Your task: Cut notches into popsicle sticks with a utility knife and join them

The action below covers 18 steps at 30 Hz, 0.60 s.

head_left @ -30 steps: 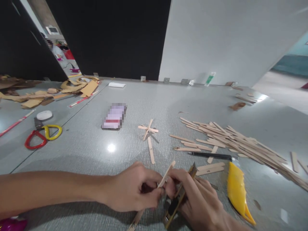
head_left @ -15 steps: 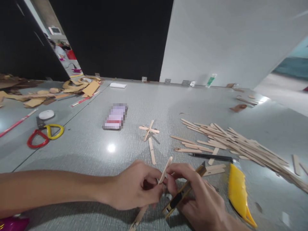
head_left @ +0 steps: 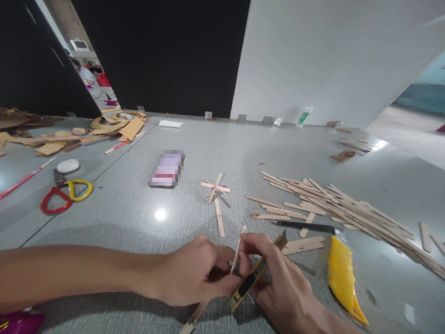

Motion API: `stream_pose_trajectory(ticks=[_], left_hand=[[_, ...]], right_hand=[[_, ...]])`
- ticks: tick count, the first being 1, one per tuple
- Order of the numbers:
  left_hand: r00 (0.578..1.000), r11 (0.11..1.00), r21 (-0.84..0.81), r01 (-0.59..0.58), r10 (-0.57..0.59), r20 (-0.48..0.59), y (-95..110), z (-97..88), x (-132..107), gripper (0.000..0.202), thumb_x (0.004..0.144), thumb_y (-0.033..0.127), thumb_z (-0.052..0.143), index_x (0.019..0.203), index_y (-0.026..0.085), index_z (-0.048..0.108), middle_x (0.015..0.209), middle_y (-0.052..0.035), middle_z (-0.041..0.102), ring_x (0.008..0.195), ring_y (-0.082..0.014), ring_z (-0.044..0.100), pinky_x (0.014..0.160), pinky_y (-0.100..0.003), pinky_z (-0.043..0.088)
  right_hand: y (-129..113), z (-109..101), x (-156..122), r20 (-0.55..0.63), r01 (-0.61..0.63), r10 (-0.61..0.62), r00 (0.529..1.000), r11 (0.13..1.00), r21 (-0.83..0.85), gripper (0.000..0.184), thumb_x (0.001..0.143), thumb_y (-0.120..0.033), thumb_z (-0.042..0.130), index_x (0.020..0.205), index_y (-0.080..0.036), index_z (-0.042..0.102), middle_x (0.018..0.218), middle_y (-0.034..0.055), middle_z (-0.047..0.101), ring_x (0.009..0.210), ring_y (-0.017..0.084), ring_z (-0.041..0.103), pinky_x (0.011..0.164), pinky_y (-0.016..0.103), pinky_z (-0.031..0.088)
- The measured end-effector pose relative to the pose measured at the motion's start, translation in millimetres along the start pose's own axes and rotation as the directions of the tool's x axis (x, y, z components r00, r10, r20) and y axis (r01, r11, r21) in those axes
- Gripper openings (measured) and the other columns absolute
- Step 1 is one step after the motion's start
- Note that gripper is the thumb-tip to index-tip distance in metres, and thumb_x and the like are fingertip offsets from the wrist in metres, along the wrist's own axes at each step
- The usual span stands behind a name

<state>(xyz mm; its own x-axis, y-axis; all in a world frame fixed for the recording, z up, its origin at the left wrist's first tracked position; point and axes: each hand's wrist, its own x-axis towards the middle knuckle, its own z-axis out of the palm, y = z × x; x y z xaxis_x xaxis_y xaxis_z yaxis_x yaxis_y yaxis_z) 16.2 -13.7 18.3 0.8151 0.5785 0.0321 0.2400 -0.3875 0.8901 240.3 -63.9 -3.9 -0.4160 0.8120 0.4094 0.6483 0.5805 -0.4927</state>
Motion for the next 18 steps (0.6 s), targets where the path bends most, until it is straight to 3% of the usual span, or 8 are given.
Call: stream_pose_trajectory(ticks=[6,13,18], left_hand=[[0.999,0.999,-0.002,-0.035,0.035,0.008,-0.1,0.3,0.8,0.008,0.097,0.017,0.056,0.09,0.018,0.057,0.058,0.0107,0.042,0.048,-0.0057,0.037,0.051,-0.017,0.032],[0.999,0.995,-0.089,0.035,-0.031,0.041,3.4,-0.8,2.2,0.01,0.098,0.017,0.053,0.088,0.019,0.052,0.059,0.011,0.039,0.049,-0.0054,0.032,0.05,-0.016,0.029],[0.994,0.976,-0.196,0.095,-0.081,0.08,3.6,-2.0,4.4,0.01,0.099,0.016,0.052,0.09,0.018,0.053,0.062,0.0085,0.049,0.051,-0.0053,0.038,0.048,-0.014,0.03]], right_hand=[[7.0,1.3,-3.6,0.051,0.013,-0.015,0.999,1.0,0.025,0.065,0.087,0.0,0.046,0.146,-0.028,0.039,0.103,0.0016,0.067,0.08,0.017,0.07,0.077,0.031,0.061],[2.4,0.0,1.5,0.008,0.006,-0.006,1.0,1.0,0.016,0.059,0.085,0.001,0.046,0.137,-0.028,0.043,0.097,-0.0004,0.067,0.076,0.015,0.07,0.072,0.027,0.06],[2.6,3.3,4.3,-0.028,-0.012,0.012,1.0,1.0,0.01,0.058,0.082,0.001,0.047,0.133,-0.026,0.044,0.095,0.0,0.068,0.073,0.016,0.07,0.068,0.028,0.06]])
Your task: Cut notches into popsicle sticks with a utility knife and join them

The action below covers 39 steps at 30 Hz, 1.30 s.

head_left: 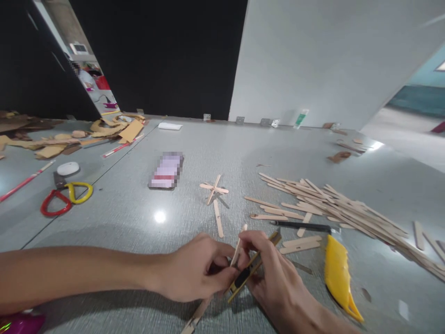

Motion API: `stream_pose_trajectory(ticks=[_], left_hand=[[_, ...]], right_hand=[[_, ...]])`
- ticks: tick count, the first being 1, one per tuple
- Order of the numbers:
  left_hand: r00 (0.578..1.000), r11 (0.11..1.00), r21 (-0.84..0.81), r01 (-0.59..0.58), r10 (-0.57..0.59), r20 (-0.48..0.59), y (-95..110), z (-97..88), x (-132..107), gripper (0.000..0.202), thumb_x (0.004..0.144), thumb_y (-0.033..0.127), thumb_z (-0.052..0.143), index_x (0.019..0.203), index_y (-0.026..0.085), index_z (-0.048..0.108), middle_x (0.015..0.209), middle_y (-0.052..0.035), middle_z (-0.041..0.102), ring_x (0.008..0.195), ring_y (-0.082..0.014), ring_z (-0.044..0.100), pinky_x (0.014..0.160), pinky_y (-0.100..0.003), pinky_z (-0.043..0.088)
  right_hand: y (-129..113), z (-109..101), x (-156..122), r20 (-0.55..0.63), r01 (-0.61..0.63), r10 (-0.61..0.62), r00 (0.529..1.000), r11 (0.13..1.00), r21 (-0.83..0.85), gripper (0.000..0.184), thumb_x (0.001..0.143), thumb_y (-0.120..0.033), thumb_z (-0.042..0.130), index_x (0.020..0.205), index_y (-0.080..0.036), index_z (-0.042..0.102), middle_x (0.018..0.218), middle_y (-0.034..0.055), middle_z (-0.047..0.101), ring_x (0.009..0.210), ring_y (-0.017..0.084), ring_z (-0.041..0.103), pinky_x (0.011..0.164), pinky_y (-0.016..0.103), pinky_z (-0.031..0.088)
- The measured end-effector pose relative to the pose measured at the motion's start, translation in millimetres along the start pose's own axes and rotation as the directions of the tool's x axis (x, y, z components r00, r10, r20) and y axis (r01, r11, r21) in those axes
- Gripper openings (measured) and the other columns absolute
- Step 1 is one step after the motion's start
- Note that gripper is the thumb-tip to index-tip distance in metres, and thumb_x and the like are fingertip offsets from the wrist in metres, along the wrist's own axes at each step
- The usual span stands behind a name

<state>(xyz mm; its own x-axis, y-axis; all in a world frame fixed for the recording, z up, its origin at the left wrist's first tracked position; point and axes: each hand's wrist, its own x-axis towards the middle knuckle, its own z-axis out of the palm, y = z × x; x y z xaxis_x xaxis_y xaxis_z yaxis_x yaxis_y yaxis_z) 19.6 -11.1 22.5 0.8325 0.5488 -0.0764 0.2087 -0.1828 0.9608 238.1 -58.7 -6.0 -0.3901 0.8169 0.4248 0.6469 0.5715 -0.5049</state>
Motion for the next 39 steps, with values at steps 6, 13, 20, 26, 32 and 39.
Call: stream_pose_trajectory(ticks=[6,13,20,26,32,39], left_hand=[[0.999,0.998,-0.033,0.045,-0.045,0.003,0,-0.2,2,0.01,0.099,0.016,0.054,0.091,0.017,0.06,0.06,0.0075,0.05,0.048,-0.006,0.046,0.046,-0.014,0.031],[0.998,0.996,-0.054,0.065,-0.065,0.008,-2,-1.0,2,0.009,0.099,0.016,0.055,0.093,0.016,0.062,0.062,0.0062,0.053,0.048,-0.0063,0.049,0.045,-0.013,0.034],[0.993,0.993,-0.049,0.107,-0.109,-0.037,-5,3.4,-1,0.024,0.094,0.016,0.059,0.071,0.017,0.053,0.059,0.0038,0.059,0.046,-0.0068,0.054,0.043,-0.014,0.038],[0.991,0.987,-0.098,0.125,-0.129,-0.027,-6,4.0,-4,0.018,0.095,0.016,0.058,0.078,0.017,0.054,0.063,0.004,0.061,0.048,-0.0062,0.055,0.044,-0.012,0.04],[0.987,0.975,-0.153,0.161,-0.163,-0.001,-5,3.1,-5,0.014,0.103,0.02,0.053,0.108,0.017,0.066,0.067,0.0057,0.059,0.049,-0.0064,0.054,0.047,-0.013,0.045],[0.988,0.976,-0.153,0.151,-0.155,-0.013,-3,3.3,-4,0.013,0.103,0.017,0.051,0.105,0.018,0.063,0.065,0.0067,0.057,0.049,-0.0059,0.053,0.047,-0.012,0.044]], right_hand=[[0,2,-1,-0.042,-0.026,0.025,0.999,1.0,-0.018,0.057,0.084,0.0,0.05,0.134,-0.027,0.045,0.097,0.0014,0.071,0.077,0.017,0.074,0.071,0.029,0.061],[-6,0,1,-0.085,-0.039,0.035,0.996,0.999,-0.039,0.045,0.087,-0.004,0.05,0.124,-0.029,0.047,0.093,-0.0013,0.071,0.07,0.016,0.074,0.066,0.026,0.06],[10,-4,14,-0.261,-0.155,0.126,0.957,0.983,-0.096,0.037,0.09,-0.009,0.054,0.124,-0.023,0.05,0.091,0.0027,0.073,0.067,0.017,0.074,0.062,0.028,0.06],[7,-4,15,-0.341,-0.166,0.132,0.931,0.983,-0.073,0.022,0.099,-0.017,0.057,0.119,-0.026,0.053,0.09,0.0001,0.074,0.073,0.017,0.078,0.066,0.028,0.063],[1,-10,5,-0.206,-0.066,0.061,0.977,0.998,-0.02,0.029,0.094,-0.013,0.055,0.116,-0.032,0.052,0.097,-0.0026,0.078,0.086,0.017,0.081,0.072,0.025,0.065],[2,-9,5,-0.071,0.0,0.0,0.997,1.0,0.009,0.056,0.08,-0.005,0.049,0.129,-0.031,0.048,0.093,-0.0041,0.077,0.08,0.014,0.08,0.074,0.023,0.063]])
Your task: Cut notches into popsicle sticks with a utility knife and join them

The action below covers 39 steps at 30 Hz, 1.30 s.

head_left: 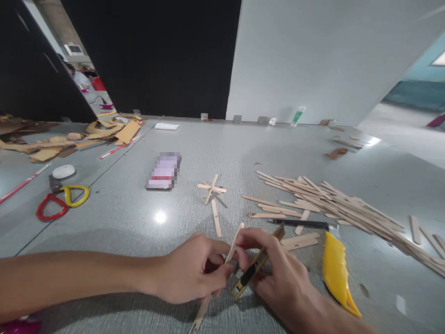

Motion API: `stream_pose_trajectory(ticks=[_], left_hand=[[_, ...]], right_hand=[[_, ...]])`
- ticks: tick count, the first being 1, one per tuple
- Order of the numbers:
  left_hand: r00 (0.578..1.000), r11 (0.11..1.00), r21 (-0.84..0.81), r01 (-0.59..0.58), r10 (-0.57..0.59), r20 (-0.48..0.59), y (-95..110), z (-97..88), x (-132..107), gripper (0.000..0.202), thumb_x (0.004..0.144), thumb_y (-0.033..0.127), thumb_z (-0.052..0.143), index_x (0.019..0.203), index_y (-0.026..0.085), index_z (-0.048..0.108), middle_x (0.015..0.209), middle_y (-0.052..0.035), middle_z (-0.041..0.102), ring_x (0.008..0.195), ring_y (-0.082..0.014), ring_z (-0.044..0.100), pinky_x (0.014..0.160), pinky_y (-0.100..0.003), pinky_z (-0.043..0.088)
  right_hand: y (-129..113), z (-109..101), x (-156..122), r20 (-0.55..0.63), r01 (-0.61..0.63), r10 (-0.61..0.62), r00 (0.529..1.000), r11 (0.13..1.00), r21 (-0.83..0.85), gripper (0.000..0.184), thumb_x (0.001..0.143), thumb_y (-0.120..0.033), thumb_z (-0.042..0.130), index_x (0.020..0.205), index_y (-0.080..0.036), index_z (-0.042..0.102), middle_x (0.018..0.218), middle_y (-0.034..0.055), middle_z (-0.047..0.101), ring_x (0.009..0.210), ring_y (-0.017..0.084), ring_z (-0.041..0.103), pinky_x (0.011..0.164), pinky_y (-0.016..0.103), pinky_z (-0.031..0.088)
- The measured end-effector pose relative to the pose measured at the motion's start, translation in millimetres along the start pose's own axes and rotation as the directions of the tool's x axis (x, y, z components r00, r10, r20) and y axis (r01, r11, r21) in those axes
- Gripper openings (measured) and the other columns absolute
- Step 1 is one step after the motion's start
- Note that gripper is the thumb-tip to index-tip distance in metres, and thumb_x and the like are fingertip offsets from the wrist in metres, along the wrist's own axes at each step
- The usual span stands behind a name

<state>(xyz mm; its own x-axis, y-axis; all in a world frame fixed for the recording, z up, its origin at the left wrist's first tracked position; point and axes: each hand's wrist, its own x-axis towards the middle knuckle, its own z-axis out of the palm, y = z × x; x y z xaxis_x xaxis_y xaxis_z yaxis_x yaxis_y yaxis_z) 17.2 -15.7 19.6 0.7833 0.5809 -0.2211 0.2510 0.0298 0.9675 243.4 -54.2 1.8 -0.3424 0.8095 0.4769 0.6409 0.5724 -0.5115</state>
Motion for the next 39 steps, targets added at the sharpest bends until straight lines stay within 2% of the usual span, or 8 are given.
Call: stream_pose_trajectory(ticks=[6,11,20,28,31,34,36,39], left_hand=[[1.0,0.999,0.032,-0.016,0.017,-0.011,-1,1.0,1,0.01,0.103,0.019,0.051,0.099,0.018,0.06,0.064,0.0067,0.057,0.049,-0.0063,0.053,0.046,-0.012,0.044],[1.0,0.998,0.065,0.007,-0.005,-0.02,-2,1.0,1,0.011,0.101,0.019,0.054,0.089,0.018,0.054,0.065,0.0049,0.059,0.049,-0.0065,0.053,0.046,-0.012,0.042],[1.0,0.998,0.07,-0.008,0.008,0.001,-4,-1.6,2,0.014,0.102,0.019,0.052,0.089,0.018,0.056,0.065,0.0045,0.059,0.048,-0.0067,0.054,0.045,-0.013,0.04],[0.999,0.999,-0.045,0.03,-0.028,0.028,0,-1.9,2,0.009,0.101,0.019,0.053,0.093,0.018,0.058,0.065,0.0053,0.058,0.046,-0.0057,0.05,0.044,-0.013,0.041],[1.0,0.999,-0.046,0.022,-0.022,0.019,2,-1.9,1,0.012,0.104,0.027,0.055,0.098,0.017,0.06,0.064,0.0052,0.058,0.046,-0.0051,0.048,0.044,-0.013,0.04],[1.0,0.997,-0.077,0.008,-0.009,-0.014,4,-1.6,1,0.017,0.105,0.033,0.053,0.099,0.018,0.058,0.058,0.0064,0.055,0.043,-0.0053,0.044,0.042,-0.013,0.035],[0.999,0.991,-0.134,0.001,-0.007,-0.043,4,-1.2,2,0.02,0.105,0.036,0.051,0.094,0.019,0.055,0.056,0.0064,0.055,0.04,-0.0057,0.042,0.04,-0.013,0.034],[0.997,0.986,-0.165,-0.016,0.004,-0.074,5,-0.5,1,0.025,0.106,0.037,0.048,0.088,0.02,0.051,0.054,0.0059,0.054,0.039,-0.0059,0.04,0.04,-0.014,0.033]], right_hand=[[5,6,-2,0.034,0.027,-0.027,0.999,1.0,0.006,0.059,0.083,-0.002,0.046,0.137,-0.027,0.044,0.087,-0.0016,0.072,0.08,0.016,0.077,0.075,0.029,0.063],[11,9,-5,0.092,0.037,-0.038,0.995,0.999,0.016,0.069,0.085,-0.001,0.048,0.149,-0.027,0.038,0.093,0.0013,0.07,0.08,0.019,0.075,0.075,0.033,0.063],[9,11,-6,0.107,0.016,-0.019,0.994,1.0,0.024,0.068,0.092,-0.001,0.048,0.152,-0.029,0.035,0.1,0.004,0.07,0.082,0.021,0.074,0.077,0.037,0.063],[11,12,-3,0.009,0.01,-0.011,1.0,0.999,0.051,0.077,0.091,-0.003,0.047,0.162,-0.027,0.028,0.098,0.0029,0.069,0.077,0.018,0.072,0.075,0.032,0.063],[6,6,2,-0.054,0.004,0.0,0.999,0.998,0.07,0.059,0.1,-0.01,0.05,0.155,-0.027,0.036,0.098,0.0027,0.07,0.079,0.017,0.072,0.072,0.029,0.063],[2,-4,5,-0.111,0.005,0.006,0.994,0.995,0.101,0.035,0.112,-0.032,0.044,0.146,-0.026,0.046,0.097,0.004,0.068,0.077,0.019,0.07,0.066,0.03,0.061],[1,-11,4,-0.132,0.032,-0.014,0.991,0.99,0.137,0.04,0.116,-0.043,0.032,0.146,-0.026,0.053,0.087,0.0016,0.063,0.068,0.017,0.066,0.061,0.029,0.059],[-1,-19,0,-0.111,0.088,-0.072,0.991,0.985,0.148,0.042,0.116,-0.032,0.035,0.151,-0.03,0.058,0.082,0.0,0.062,0.064,0.015,0.067,0.059,0.026,0.059]])
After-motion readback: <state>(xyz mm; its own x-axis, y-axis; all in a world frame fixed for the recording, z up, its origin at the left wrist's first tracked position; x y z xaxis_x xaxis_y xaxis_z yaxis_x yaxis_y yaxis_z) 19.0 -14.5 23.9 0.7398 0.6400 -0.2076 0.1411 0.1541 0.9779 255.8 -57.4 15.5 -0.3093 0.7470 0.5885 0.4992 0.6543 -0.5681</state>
